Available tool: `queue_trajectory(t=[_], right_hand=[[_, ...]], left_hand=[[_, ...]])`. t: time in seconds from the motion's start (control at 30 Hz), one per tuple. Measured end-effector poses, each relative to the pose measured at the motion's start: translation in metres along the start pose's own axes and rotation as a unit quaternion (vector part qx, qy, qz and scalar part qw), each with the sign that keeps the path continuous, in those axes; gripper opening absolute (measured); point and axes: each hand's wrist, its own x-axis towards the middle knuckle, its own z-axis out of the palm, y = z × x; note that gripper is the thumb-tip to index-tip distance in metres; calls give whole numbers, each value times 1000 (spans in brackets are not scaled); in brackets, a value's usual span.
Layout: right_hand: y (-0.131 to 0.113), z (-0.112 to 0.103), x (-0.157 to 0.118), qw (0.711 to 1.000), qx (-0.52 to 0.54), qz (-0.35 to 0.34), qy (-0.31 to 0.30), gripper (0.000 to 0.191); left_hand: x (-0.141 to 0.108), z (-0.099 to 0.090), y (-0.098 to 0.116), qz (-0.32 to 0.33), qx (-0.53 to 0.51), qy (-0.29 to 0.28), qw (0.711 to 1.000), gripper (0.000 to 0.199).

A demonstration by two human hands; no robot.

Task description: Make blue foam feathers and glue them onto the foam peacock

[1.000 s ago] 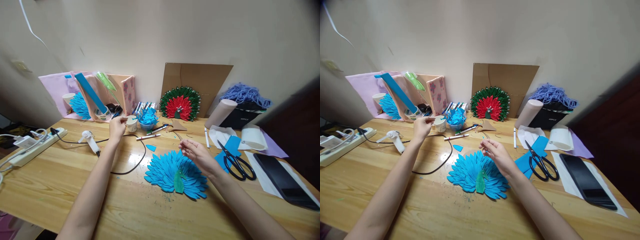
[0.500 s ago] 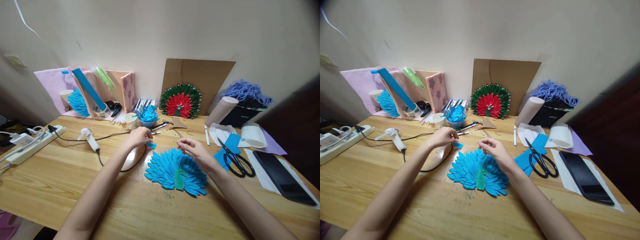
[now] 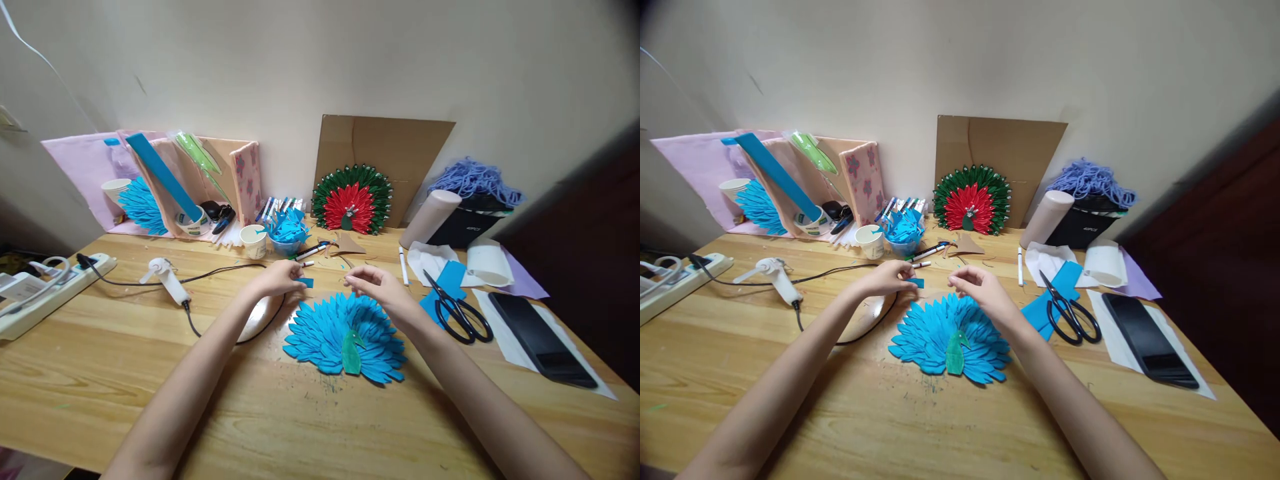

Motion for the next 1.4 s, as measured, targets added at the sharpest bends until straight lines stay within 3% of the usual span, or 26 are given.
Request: queue_trajectory(t=[0.1,0.17,0.33,0.57,0.7,1.13,1.4], right_hand=[[-7,6,6,996,-64,-45,31,24],[-11,10,8,994,-90,-68,11,22],[-16,11,4,990,-105,-93,17,15],[-24,5,-5,977,-131,-164,28,13],[-28,7,-11,953,-190,-230,53,12],[-20,11,-13,866,-358,-343,65,22],[-32,12,-20,913,-269,-292,90,18]], left_hand=[[-6,-1,21,23,-97,-17,995,18],[-11,-2,35,33,-146,-32,988,17],[-18,0,55,57,-167,0,984,21],[-16,1,64,39,-236,15,971,29],[-18,-2,70,21,-248,13,968,29],[-14,-1,64,17,-267,31,963,36],[-18,-4,69,47,-257,67,963,33]])
